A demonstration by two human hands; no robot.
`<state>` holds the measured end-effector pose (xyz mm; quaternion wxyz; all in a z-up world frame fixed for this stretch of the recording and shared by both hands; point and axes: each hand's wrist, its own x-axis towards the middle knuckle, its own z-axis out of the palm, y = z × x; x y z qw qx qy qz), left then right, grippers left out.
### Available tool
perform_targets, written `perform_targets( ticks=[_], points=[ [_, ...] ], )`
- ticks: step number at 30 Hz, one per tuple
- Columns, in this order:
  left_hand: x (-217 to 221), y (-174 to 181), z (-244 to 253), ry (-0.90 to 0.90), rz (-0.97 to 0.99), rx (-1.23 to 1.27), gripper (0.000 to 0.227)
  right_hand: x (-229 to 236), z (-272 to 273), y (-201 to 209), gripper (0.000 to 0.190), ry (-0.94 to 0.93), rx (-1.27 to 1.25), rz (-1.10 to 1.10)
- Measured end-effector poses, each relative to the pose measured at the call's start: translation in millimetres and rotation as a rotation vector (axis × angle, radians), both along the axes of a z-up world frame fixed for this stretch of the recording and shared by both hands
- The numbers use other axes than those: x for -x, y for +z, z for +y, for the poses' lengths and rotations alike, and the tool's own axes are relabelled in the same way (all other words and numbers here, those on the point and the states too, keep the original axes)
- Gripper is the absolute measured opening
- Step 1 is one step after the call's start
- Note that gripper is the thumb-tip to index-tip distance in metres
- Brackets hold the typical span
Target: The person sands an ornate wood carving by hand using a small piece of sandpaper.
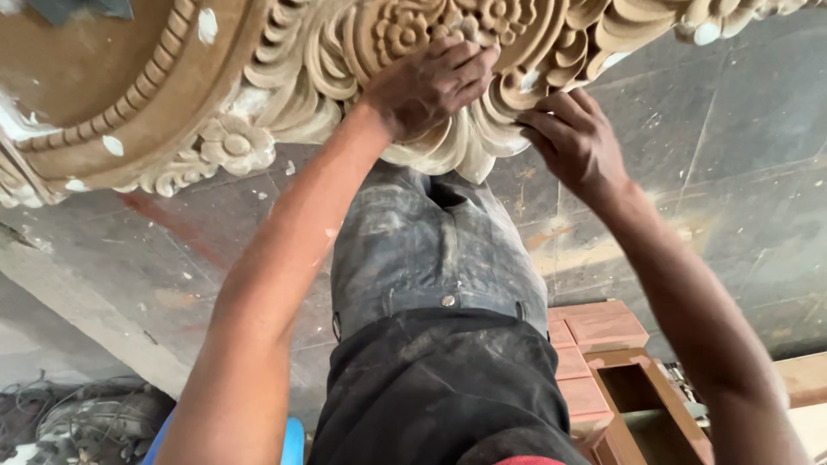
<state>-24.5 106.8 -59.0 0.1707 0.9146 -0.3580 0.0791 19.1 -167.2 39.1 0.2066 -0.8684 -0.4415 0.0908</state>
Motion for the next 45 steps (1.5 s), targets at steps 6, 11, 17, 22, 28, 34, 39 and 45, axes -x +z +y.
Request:
perform_targets(
  ticks=[6, 11, 17, 22, 28, 34, 39, 45],
  points=[
    [2, 7, 3, 0.040, -0.001, -0.002, 0.038, -29, 6, 23, 0.008, 0.265, 0.182, -0.140],
    [2, -2, 3, 0.040, -0.098, -0.090, 0.038, -21, 17, -3, 0.008, 0.229, 0.152, 0.041],
    [4, 3, 6, 0.155, -0.033, 0.123, 0.021, 22, 50, -37, 0.003, -0.522, -0.113, 0.258],
    [5, 6, 9, 0.152, -0.016, 0.100, 0.028, 49, 75, -40, 0.014, -0.777, -0.374, 0.143],
    [6, 8, 10, 0.130, 0.022, 0.080, 0.032, 26, 14, -16, 0.012, -0.451, 0.049, 0.233],
    [4, 6, 7, 0.145, 0.040, 0.111, 0.028, -25, -15, 24, 0.010, -0.370, -0.008, -0.086],
    [2, 12, 10, 0.138, 0.082, 0.149, 0.029, -31, 0, 13, 0.011, -0.369, -0.024, 0.057],
    [2, 3, 6, 0.148, 0.041, 0.172, 0.026, -30, -7, -11, 0.016, -0.399, 0.146, -0.227]
  ],
)
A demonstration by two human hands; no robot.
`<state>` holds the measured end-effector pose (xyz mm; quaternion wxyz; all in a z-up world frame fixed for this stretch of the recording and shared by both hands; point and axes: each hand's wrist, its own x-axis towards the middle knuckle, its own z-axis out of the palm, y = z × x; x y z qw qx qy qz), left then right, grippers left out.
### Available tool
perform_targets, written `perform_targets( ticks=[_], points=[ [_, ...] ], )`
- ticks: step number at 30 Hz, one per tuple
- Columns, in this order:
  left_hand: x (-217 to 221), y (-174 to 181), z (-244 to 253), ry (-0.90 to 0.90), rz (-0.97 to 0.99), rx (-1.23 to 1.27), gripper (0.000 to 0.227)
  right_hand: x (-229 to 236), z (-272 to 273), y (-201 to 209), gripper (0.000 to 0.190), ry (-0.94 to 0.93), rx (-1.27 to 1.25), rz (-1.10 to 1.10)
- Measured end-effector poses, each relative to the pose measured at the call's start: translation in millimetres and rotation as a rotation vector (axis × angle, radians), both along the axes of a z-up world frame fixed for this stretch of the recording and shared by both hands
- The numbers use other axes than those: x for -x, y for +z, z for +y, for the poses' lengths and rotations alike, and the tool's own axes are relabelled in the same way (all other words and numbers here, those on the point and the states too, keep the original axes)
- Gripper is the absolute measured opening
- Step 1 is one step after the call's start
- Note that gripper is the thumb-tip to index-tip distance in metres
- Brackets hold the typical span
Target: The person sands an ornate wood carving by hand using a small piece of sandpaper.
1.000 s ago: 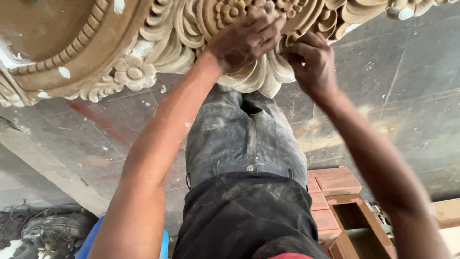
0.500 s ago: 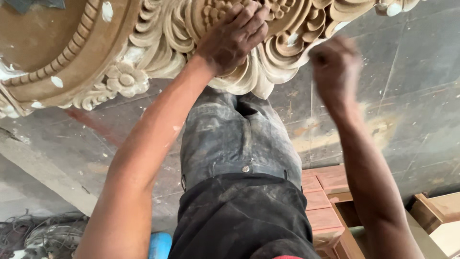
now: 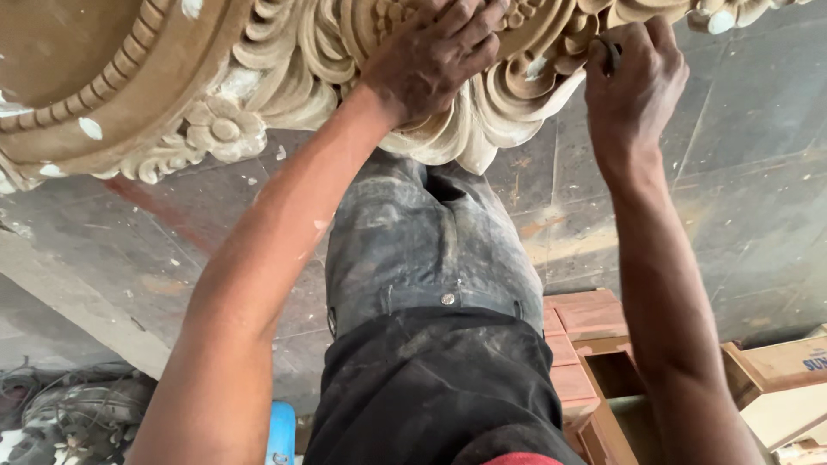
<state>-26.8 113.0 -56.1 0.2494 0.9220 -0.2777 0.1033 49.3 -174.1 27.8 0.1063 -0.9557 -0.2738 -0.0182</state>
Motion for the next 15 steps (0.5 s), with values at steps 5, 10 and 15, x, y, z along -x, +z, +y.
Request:
perform_targets(
  ticks=[5, 10, 15],
  points=[
    [0, -1, -1, 0.009, -0.016, -0.067, 0.029, 15, 8, -38, 0.027, -0.272, -0.070, -0.060],
    [-3, 4, 1, -0.021, 0.017, 0.014, 0.021, 20, 1, -29, 0.021, -0.465, -0.367, 0.211],
    [1, 1, -1, -0.026, 0.033, -0.069, 0.030, 33, 13, -45, 0.026, -0.388, -0.204, -0.079]
  ],
)
